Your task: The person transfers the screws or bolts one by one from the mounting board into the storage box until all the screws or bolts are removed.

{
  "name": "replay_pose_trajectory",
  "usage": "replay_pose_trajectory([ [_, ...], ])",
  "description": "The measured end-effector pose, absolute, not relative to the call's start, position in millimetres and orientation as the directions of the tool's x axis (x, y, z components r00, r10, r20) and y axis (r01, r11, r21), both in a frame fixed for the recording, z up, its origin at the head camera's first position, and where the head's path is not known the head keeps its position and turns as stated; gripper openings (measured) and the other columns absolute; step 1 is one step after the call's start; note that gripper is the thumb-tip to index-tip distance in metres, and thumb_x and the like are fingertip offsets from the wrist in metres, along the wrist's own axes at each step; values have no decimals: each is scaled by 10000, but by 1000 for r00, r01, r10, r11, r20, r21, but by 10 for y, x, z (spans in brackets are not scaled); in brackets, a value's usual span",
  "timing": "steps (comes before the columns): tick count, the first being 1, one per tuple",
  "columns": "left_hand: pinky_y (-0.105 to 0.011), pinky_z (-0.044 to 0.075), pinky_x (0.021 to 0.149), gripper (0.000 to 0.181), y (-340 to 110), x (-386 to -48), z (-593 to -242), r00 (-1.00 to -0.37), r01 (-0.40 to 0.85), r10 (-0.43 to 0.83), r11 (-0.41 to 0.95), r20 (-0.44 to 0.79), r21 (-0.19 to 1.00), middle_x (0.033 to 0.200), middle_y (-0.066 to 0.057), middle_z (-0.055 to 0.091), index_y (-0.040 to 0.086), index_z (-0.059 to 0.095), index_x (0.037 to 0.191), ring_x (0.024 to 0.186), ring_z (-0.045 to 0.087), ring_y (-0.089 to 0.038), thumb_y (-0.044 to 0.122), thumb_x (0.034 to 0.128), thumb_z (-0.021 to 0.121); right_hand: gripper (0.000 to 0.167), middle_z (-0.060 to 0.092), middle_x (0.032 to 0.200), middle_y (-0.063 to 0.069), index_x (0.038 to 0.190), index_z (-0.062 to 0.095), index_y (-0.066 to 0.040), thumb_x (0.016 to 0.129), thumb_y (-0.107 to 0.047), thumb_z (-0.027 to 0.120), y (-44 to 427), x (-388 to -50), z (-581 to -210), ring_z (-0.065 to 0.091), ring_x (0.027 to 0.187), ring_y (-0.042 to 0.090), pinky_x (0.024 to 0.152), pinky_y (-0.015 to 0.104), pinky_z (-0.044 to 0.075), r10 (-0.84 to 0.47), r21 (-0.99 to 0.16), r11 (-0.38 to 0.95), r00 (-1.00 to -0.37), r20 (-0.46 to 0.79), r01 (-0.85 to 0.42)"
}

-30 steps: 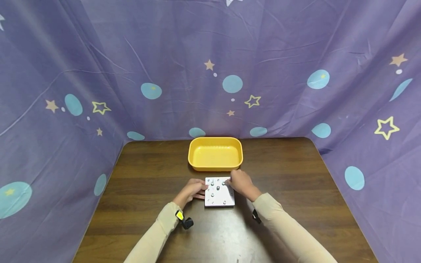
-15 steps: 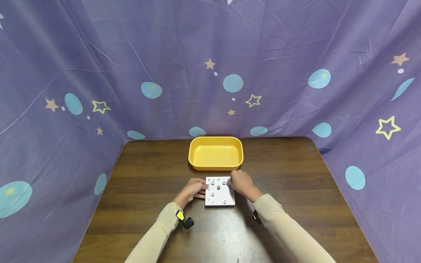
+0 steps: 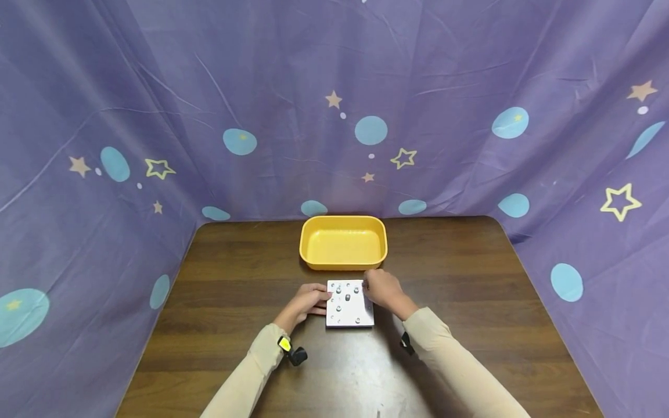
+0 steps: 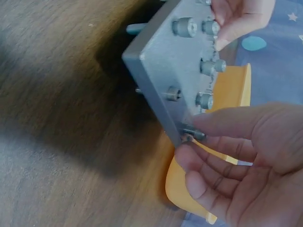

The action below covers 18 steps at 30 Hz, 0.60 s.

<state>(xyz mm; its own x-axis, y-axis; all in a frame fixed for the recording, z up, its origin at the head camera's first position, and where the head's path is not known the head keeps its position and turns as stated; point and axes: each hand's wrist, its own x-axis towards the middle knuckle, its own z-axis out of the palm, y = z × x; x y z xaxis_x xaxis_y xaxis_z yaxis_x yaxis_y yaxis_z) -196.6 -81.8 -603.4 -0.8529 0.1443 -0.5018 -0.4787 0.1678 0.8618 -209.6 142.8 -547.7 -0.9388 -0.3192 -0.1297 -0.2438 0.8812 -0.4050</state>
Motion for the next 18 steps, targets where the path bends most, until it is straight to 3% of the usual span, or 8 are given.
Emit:
replay_pose_trajectory([
  [2, -340, 644, 729, 351, -829, -1961, -6035, -855, -473, 151, 160, -496, 866, 991, -129, 696, -64, 604, 1244, 803, 681, -174, 102, 943, 676, 119, 613, 671, -2, 782, 692, -76, 887, -109, 739, 1426, -2097, -5478, 495, 577, 116, 501, 264, 405, -304, -412, 883, -942, -139, -224],
  [8, -346, 644, 742, 380, -847, -1950, -6056, -856, -468, 168, 149, -489, 871, 1033, -143, 696, -60, 582, 1277, 826, 689, -175, 121, 955, 671, 341, 456, 553, -45, 634, 574, -132, 935, -196, 719, 1419, -2090, -5485, 400, 509, 103, 464, 244, 280, -264, -403, 897, -950, -167, -179],
  [15, -357, 639, 773, 419, -866, -1935, -6069, -852, -465, 198, 142, -486, 874, 1067, -148, 680, -47, 555, 1321, 890, 676, -192, 116, 948, 656, 55, 659, 729, 28, 816, 705, -64, 856, -27, 715, 1407, -2089, -5469, 571, 627, 148, 538, 292, 480, -295, -445, 872, -944, -144, -205],
  [18, -361, 638, 792, 414, -870, -1929, -6054, -849, -464, 215, 129, -482, 876, 1058, -138, 682, -48, 559, 1306, 894, 677, -190, 88, 928, 656, 67, 653, 720, 6, 790, 705, -79, 849, -60, 732, 1396, -2080, -5466, 566, 626, 139, 541, 292, 483, -285, -449, 872, -949, -137, -197],
])
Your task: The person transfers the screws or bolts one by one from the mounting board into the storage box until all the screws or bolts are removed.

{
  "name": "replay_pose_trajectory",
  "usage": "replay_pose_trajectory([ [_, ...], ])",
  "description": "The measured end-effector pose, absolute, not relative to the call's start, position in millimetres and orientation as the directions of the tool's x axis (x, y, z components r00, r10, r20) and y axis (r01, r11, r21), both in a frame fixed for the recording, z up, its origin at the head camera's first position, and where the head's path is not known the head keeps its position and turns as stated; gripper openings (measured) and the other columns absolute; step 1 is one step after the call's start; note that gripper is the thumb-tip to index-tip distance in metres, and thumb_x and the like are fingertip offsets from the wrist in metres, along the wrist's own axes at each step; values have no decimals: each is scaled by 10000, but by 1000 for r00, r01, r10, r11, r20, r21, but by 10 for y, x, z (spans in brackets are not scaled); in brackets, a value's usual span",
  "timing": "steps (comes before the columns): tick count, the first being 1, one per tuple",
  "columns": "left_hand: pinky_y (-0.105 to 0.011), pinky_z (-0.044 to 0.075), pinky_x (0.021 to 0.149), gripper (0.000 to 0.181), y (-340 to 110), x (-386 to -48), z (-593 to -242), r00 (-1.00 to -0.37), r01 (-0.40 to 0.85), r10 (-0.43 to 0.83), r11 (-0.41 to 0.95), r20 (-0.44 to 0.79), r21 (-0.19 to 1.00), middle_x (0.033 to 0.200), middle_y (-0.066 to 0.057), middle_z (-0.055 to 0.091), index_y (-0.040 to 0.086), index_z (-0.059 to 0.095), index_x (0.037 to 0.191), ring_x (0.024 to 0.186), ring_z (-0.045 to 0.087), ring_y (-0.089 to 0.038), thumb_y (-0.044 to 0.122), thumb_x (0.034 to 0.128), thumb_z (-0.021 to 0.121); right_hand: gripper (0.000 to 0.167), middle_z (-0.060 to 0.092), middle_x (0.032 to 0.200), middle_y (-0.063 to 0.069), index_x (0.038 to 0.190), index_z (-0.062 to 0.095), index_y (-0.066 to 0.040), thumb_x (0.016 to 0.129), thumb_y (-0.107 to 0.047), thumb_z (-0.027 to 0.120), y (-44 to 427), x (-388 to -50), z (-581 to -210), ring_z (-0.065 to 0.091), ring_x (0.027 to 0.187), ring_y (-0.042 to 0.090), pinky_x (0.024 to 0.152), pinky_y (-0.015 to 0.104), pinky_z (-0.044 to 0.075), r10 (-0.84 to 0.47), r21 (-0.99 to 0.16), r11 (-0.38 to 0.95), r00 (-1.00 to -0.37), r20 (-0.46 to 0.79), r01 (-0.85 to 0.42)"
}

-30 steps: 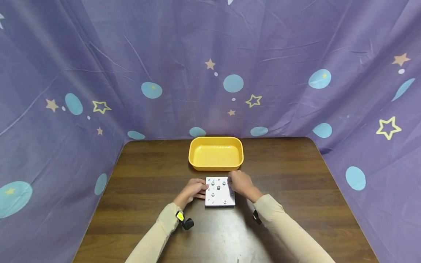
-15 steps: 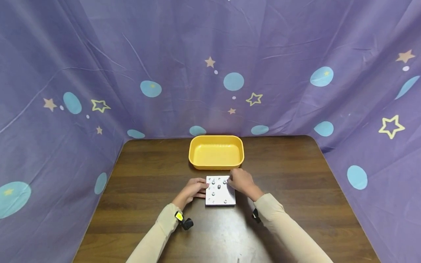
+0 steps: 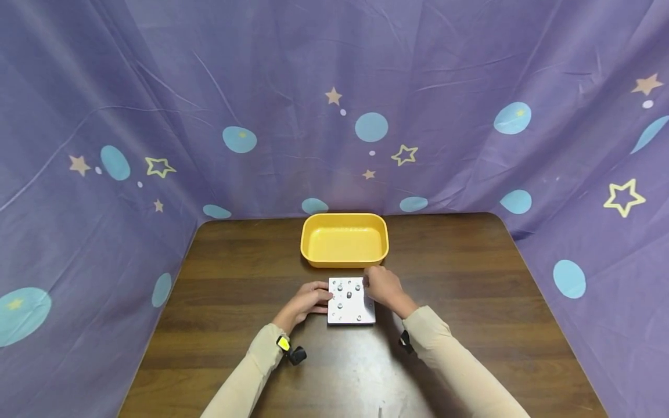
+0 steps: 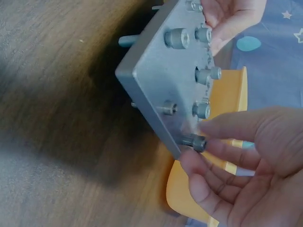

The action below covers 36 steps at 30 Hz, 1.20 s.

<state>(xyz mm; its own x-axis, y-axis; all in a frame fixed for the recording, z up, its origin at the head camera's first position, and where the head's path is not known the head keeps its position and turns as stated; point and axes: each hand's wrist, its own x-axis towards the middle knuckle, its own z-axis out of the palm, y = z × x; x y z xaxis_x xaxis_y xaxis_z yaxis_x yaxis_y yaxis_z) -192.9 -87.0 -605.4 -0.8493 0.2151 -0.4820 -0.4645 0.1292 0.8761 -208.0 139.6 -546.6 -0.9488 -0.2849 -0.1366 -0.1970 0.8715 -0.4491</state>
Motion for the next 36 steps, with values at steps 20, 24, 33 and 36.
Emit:
replay_pose_trajectory([
  [20, -383, 637, 818, 454, -860, -1902, -6018, -861, -445, 212, 124, -462, 887, 1080, -159, 679, -69, 530, 1341, 903, 682, -195, 66, 923, 646, 73, 656, 691, 24, 811, 715, -63, 884, -71, 720, 1406, -2057, -5473, 561, 592, 147, 520, 291, 469, -263, -437, 883, -953, -154, -173],
  [24, -377, 637, 814, 455, -851, -1900, -6022, -863, -444, 211, 118, -460, 888, 1076, -160, 680, -72, 527, 1341, 900, 684, -192, 62, 923, 645, 154, 720, 843, 70, 929, 736, -39, 806, 47, 703, 1412, -2054, -5468, 617, 694, 175, 596, 347, 548, -308, -431, 874, -942, -136, -224],
  [33, -366, 633, 824, 451, -849, -1895, -6025, -856, -454, 205, 138, -474, 880, 1133, -169, 667, -47, 541, 1350, 950, 673, -216, 86, 933, 650, 106, 669, 699, 29, 770, 706, -75, 862, -34, 737, 1401, -2044, -5455, 581, 606, 154, 521, 301, 481, -281, -424, 880, -954, -107, -212],
  [36, -365, 632, 827, 453, -848, -1893, -6025, -855, -457, 203, 140, -477, 878, 1144, -173, 667, -43, 543, 1354, 956, 673, -218, 88, 934, 652, 115, 707, 785, 42, 833, 735, -66, 813, 44, 711, 1399, -2047, -5445, 623, 676, 159, 575, 318, 536, -310, -430, 869, -947, -86, -245],
])
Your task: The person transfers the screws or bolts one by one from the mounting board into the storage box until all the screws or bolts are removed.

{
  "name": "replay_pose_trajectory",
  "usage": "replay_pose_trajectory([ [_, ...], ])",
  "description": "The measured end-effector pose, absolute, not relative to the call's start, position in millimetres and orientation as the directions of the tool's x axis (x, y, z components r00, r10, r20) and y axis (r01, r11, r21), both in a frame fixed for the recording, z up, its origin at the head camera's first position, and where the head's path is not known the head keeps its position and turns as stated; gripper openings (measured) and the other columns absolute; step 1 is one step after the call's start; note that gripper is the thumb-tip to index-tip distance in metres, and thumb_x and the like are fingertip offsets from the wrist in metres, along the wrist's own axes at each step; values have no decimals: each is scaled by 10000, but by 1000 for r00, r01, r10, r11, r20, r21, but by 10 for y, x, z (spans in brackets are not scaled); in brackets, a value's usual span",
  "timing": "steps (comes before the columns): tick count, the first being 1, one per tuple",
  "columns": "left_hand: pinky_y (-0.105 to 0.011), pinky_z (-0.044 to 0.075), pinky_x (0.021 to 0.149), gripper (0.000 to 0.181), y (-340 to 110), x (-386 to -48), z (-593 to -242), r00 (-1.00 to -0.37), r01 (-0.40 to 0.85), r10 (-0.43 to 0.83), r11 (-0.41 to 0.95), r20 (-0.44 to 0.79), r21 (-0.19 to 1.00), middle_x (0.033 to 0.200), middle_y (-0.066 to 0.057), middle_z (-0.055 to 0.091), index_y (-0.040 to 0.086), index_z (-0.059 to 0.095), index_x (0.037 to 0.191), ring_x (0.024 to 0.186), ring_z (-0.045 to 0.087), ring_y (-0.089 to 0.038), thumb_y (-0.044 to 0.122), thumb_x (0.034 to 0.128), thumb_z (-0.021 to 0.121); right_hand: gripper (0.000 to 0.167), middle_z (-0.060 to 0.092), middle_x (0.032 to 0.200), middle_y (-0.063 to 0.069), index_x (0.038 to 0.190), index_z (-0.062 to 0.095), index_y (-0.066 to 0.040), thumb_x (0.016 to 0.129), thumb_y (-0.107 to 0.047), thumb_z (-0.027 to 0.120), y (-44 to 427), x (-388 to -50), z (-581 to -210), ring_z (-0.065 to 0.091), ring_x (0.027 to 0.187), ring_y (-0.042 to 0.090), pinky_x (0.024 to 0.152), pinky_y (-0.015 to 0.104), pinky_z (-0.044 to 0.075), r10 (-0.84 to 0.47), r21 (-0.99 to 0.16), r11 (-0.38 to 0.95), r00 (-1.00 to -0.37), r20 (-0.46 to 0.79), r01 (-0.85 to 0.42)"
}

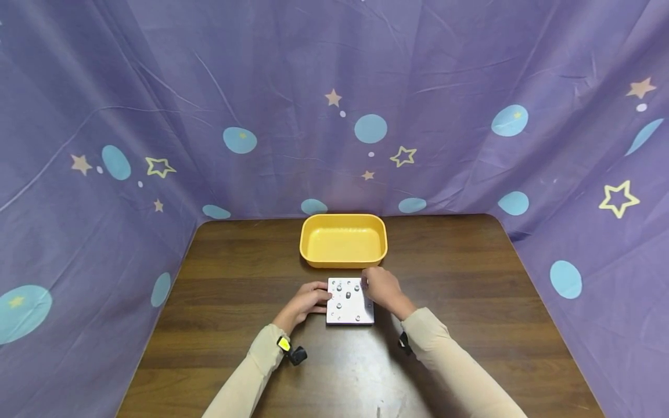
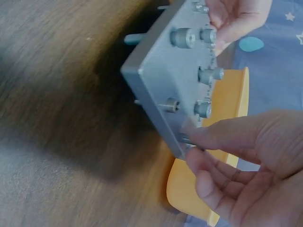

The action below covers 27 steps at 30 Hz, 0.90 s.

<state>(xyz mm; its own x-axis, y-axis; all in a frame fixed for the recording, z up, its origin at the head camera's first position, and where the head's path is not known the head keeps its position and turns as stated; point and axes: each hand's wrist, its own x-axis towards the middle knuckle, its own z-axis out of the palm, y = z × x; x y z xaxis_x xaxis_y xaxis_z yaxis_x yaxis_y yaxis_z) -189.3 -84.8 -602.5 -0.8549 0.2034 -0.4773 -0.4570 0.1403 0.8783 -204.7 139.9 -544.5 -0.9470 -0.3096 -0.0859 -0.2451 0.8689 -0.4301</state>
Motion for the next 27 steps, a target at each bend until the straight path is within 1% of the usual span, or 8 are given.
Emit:
replay_pose_trajectory([
  [6, -361, 634, 819, 456, -846, -1888, -6046, -862, -446, 204, 133, -464, 885, 1134, -175, 671, -52, 539, 1351, 938, 671, -204, 83, 930, 651, 152, 638, 651, 51, 727, 679, -60, 865, -52, 743, 1413, -2054, -5458, 528, 565, 140, 500, 278, 423, -281, -441, 874, -952, -120, -202],
  [11, -353, 634, 809, 468, -851, -1877, -6037, -865, -442, 198, 136, -462, 887, 1119, -168, 673, -59, 533, 1353, 926, 669, -196, 85, 924, 653, 84, 686, 780, 61, 868, 710, -39, 820, 14, 754, 1411, -2040, -5481, 594, 666, 164, 570, 325, 516, -326, -421, 868, -942, -83, -263],
  [15, -357, 635, 813, 475, -858, -1875, -6019, -866, -443, 194, 133, -462, 887, 1123, -174, 672, -66, 531, 1359, 930, 671, -200, 84, 924, 648, 244, 553, 619, -9, 688, 634, -76, 854, -128, 805, 1401, -2037, -5491, 476, 575, 142, 498, 311, 405, -292, -409, 882, -953, -85, -234],
  [17, -357, 635, 817, 474, -858, -1875, -6014, -864, -446, 195, 130, -464, 886, 1130, -176, 673, -66, 533, 1361, 938, 674, -203, 85, 927, 647, 302, 507, 579, -18, 643, 592, -91, 876, -129, 780, 1395, -2035, -5498, 445, 546, 139, 479, 301, 370, -290, -409, 882, -954, -75, -236],
  [21, -355, 633, 820, 471, -857, -1876, -6014, -862, -448, 195, 135, -467, 884, 1137, -173, 672, -56, 538, 1361, 949, 675, -206, 93, 929, 650, 107, 662, 737, 39, 802, 690, -48, 818, 55, 712, 1381, -2029, -5498, 592, 651, 169, 547, 322, 508, -326, -396, 874, -944, -51, -281],
  [23, -356, 632, 823, 473, -854, -1876, -6022, -862, -448, 195, 139, -468, 883, 1139, -171, 671, -50, 539, 1361, 950, 671, -205, 97, 927, 654, 127, 703, 831, 76, 893, 710, -29, 800, 56, 733, 1375, -2024, -5492, 642, 723, 201, 611, 360, 558, -320, -392, 876, -946, -42, -279],
  [25, -357, 631, 827, 472, -849, -1877, -6031, -863, -446, 194, 141, -466, 884, 1141, -169, 671, -45, 541, 1360, 949, 670, -204, 101, 926, 656, 74, 697, 790, 88, 842, 699, -29, 822, -16, 768, 1369, -2019, -5482, 629, 690, 210, 591, 382, 546, -286, -393, 887, -957, -53, -243],
  [27, -361, 631, 830, 471, -844, -1874, -6035, -865, -441, 196, 139, -462, 886, 1143, -172, 673, -47, 541, 1360, 950, 672, -205, 99, 927, 657, 163, 665, 701, 74, 753, 667, -43, 860, -99, 778, 1364, -2013, -5470, 587, 619, 193, 546, 369, 507, -255, -397, 893, -965, -59, -211],
])
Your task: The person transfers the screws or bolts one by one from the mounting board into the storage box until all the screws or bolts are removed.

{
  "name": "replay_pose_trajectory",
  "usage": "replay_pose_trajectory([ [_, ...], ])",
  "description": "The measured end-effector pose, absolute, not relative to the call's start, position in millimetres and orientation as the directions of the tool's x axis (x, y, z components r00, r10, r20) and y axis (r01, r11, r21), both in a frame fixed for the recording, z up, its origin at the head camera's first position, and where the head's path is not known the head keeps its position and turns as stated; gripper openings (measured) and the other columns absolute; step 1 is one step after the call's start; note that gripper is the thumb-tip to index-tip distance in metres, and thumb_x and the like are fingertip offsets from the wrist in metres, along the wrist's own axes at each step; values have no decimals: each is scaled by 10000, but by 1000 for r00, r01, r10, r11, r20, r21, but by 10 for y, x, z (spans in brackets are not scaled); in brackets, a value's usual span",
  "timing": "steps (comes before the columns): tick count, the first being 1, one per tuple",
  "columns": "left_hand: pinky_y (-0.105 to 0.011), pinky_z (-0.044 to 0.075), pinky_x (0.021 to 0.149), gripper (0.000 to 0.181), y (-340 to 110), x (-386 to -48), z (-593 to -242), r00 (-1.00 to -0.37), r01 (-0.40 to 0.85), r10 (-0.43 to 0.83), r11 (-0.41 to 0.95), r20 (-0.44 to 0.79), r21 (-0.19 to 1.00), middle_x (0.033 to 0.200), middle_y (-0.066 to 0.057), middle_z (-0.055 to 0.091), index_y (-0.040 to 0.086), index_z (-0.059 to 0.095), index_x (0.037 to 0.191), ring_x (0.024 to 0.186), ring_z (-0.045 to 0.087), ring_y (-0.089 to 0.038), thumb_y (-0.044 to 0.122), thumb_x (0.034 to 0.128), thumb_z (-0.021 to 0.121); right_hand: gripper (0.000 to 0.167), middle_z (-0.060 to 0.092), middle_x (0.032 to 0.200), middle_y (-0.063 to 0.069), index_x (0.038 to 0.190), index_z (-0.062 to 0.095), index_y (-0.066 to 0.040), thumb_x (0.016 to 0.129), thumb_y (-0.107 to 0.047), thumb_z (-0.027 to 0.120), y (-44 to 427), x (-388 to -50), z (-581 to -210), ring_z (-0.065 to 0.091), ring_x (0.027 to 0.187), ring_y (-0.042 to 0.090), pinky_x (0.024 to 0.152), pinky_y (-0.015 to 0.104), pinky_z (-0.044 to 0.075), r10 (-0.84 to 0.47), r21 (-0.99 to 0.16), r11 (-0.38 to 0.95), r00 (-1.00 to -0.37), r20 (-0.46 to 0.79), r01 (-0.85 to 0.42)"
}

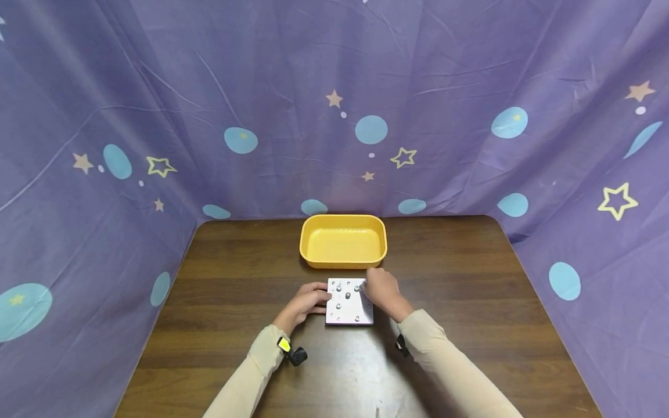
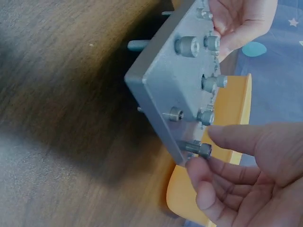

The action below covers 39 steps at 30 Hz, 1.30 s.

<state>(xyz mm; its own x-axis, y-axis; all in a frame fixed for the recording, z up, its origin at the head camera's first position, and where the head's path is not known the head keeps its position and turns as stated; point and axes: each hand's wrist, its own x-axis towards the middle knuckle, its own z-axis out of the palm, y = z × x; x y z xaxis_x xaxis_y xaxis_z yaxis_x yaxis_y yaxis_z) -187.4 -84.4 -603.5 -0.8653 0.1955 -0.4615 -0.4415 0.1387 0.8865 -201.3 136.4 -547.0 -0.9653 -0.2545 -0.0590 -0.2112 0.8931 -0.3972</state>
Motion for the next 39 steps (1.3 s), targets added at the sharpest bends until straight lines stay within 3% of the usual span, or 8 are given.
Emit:
replay_pose_trajectory([
  [6, -360, 631, 821, 478, -837, -1868, -6027, -868, -435, 195, 142, -456, 889, 1137, -173, 674, -51, 532, 1364, 946, 671, -203, 99, 928, 656, 90, 690, 783, 67, 813, 711, -42, 821, 47, 720, 1368, -2004, -5459, 617, 680, 180, 583, 344, 539, -314, -406, 872, -949, -35, -273],
  [9, -359, 632, 820, 479, -833, -1871, -6032, -867, -438, 193, 142, -459, 888, 1138, -174, 671, -52, 529, 1367, 945, 669, -203, 98, 930, 655, 88, 669, 764, 64, 789, 702, -41, 811, 15, 766, 1373, -2013, -5454, 597, 682, 176, 581, 341, 521, -331, -411, 865, -943, -35, -289],
  [14, -357, 632, 820, 472, -824, -1864, -6022, -864, -446, 188, 144, -467, 883, 1137, -171, 669, -46, 537, 1361, 937, 666, -204, 99, 929, 657, 389, 455, 534, -33, 576, 518, -124, 888, -86, 748, 1375, -2036, -5458, 405, 509, 114, 464, 255, 323, -321, -388, 879, -946, -49, -278],
  [18, -359, 632, 824, 478, -820, -1861, -6023, -862, -451, 186, 143, -472, 881, 1142, -173, 666, -49, 532, 1365, 940, 663, -208, 100, 929, 658, 217, 615, 660, 1, 689, 631, -93, 839, 51, 691, 1389, -2038, -5451, 558, 597, 149, 510, 294, 471, -389, -340, 870, -921, -33, -356],
  [21, -358, 632, 823, 484, -816, -1860, -6021, -861, -452, 186, 143, -473, 880, 1150, -177, 662, -53, 526, 1372, 951, 664, -212, 98, 931, 656, 114, 691, 739, 57, 765, 697, -67, 856, -10, 734, 1400, -2031, -5443, 597, 645, 182, 564, 361, 533, -367, -320, 888, -928, -58, -331],
  [26, -357, 634, 819, 480, -812, -1865, -6020, -862, -452, 183, 144, -473, 880, 1152, -178, 662, -50, 527, 1372, 958, 670, -214, 94, 932, 655, 309, 574, 585, 16, 642, 613, -92, 896, -166, 772, 1401, -2033, -5461, 448, 538, 142, 478, 328, 407, -301, -325, 908, -951, -66, -265],
  [33, -361, 635, 820, 481, -796, -1869, -6050, -862, -451, 186, 139, -471, 881, 1142, -176, 663, -59, 525, 1368, 948, 668, -208, 89, 930, 655, 145, 647, 706, 52, 762, 663, -42, 842, 79, 679, 1431, -2026, -5445, 547, 612, 146, 526, 292, 473, -370, -384, 866, -927, -60, -321],
  [39, -361, 635, 816, 474, -803, -1876, -6052, -864, -451, 180, 142, -471, 881, 1134, -175, 661, -59, 529, 1364, 943, 666, -210, 81, 927, 650, 201, 621, 634, 29, 726, 660, -65, 900, -93, 757, 1440, -2019, -5446, 507, 548, 127, 492, 274, 431, -320, -406, 876, -944, -83, -261],
])
